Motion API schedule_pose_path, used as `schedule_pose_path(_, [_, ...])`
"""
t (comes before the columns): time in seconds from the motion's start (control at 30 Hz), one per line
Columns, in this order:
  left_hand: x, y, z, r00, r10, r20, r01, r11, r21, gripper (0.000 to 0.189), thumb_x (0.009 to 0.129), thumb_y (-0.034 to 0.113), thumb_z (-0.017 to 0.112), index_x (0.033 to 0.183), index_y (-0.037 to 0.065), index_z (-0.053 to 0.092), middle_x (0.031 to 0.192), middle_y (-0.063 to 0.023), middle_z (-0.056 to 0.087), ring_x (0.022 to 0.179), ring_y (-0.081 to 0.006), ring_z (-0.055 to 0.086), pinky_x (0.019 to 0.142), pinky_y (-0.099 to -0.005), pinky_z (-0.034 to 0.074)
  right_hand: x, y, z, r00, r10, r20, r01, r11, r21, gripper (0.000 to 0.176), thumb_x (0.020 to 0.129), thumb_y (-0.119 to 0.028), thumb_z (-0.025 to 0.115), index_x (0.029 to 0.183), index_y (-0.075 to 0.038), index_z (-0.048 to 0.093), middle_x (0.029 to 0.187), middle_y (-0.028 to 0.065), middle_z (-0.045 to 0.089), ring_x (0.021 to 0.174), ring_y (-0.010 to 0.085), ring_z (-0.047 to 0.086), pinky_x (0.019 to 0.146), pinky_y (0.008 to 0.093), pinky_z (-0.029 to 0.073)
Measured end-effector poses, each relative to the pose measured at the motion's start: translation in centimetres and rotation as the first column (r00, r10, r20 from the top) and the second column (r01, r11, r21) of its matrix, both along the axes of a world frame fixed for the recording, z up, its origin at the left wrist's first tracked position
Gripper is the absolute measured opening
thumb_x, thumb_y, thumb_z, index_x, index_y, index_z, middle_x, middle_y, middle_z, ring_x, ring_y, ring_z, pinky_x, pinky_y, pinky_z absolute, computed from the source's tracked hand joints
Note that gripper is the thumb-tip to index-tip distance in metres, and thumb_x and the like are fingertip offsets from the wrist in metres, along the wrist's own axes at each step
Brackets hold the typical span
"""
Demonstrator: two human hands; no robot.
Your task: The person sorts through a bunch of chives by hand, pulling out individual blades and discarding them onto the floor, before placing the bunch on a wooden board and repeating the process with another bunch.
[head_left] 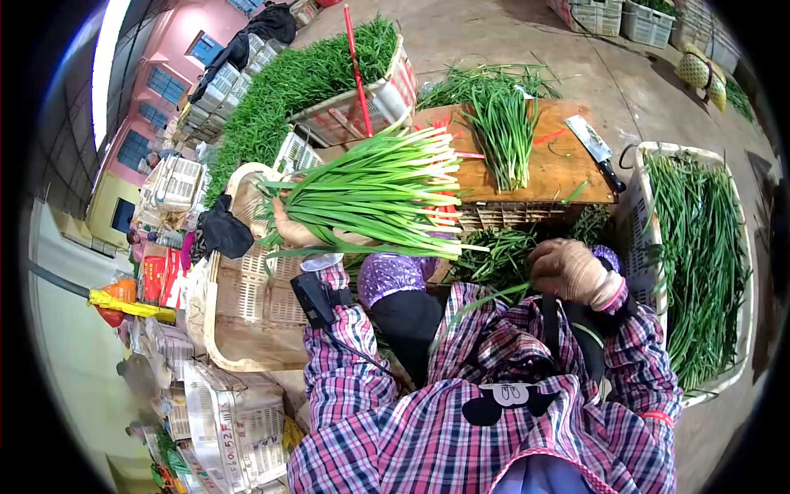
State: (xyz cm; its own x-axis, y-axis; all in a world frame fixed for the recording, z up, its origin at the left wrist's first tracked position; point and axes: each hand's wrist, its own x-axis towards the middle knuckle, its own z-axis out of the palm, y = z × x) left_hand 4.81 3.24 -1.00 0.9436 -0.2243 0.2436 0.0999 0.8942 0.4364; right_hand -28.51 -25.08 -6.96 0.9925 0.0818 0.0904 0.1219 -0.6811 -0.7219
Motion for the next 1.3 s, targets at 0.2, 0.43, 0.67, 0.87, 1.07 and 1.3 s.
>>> schedule_pose_path(0.2, [-0.4,1.1,0.5,0.976,-0.22,0.001,0.22,0.974,-0.046,0.038,0.088,0.032,0.055,0.11,0.001,0.055,0.103,-0.0139,0.059,0.1,-0.0287,0.056,0.092,-0.0485,0.044,2.2,3.1,1.3,0.952,-0.253,0.173,0.154,0.882,0.446,0.032,0.079,-0.013,0.068,0.11,-0.005,0.063,0.104,0.0127,0.063,0.1,0.0252,0.06,0.087,0.0343,0.046])
schedule_pose_path(0.43, [-2.1,-1.3,0.6,0.913,-0.394,0.108,0.405,0.907,-0.116,0.032,0.088,0.029,0.056,0.105,0.002,0.057,0.102,-0.0113,0.061,0.102,-0.0262,0.055,0.093,-0.0473,0.044,7.6,9.1,2.5,0.985,-0.17,-0.034,0.083,0.293,0.953,0.032,0.084,-0.008,0.067,0.114,0.001,0.06,0.094,0.0084,0.067,0.074,0.015,0.064,0.065,0.0269,0.054])
schedule_pose_path(0.67, [-2.3,-1.7,0.4,0.894,-0.447,0.028,0.441,0.867,-0.232,0.034,0.086,0.03,0.059,0.104,0.001,0.057,0.099,-0.0104,0.063,0.101,-0.0247,0.056,0.096,-0.0446,0.042,8.0,8.9,0.6,0.91,-0.355,-0.216,0.286,0.157,0.945,0.013,0.086,-0.007,0.064,0.097,0.001,0.062,0.085,0.0039,0.065,0.076,0.0098,0.057,0.067,0.0241,0.048])
schedule_pose_path(0.87, [-1.7,-1.3,0.0,0.983,-0.168,-0.069,0.157,0.977,-0.144,0.033,0.088,0.031,0.055,0.105,0.002,0.056,0.098,-0.0096,0.062,0.099,-0.0241,0.056,0.095,-0.0422,0.043,4.7,4.3,-2.5,0.895,-0.413,-0.168,0.399,0.573,0.716,0.012,0.088,-0.014,0.061,0.089,-0.002,0.063,0.074,0.0001,0.06,0.068,0.0102,0.053,0.062,0.0269,0.045])
schedule_pose_path(1.07, [-0.8,1.3,0.1,0.983,-0.182,-0.022,0.179,0.978,-0.106,0.036,0.091,0.035,0.05,0.107,0.004,0.057,0.102,-0.0072,0.061,0.102,-0.0232,0.055,0.095,-0.0422,0.043,-1.3,-1.3,1.0,0.889,-0.457,-0.023,0.38,0.766,-0.519,0.022,0.079,-0.023,0.066,0.093,-0.007,0.062,0.079,0.0137,0.063,0.077,0.032,0.062,0.064,0.0416,0.049])
schedule_pose_path(1.3, [-3.6,-0.4,0.7,0.94,-0.331,-0.085,0.303,0.923,-0.237,0.038,0.091,0.037,0.048,0.107,0.005,0.057,0.099,-0.0048,0.062,0.098,-0.0209,0.056,0.091,-0.0369,0.045,4.5,7.5,5.2,0.908,-0.243,0.341,0.247,0.968,0.033,0.023,0.083,-0.032,0.063,0.1,-0.018,0.064,0.073,0.0108,0.064,0.068,0.0328,0.063,0.059,0.0421,0.049])
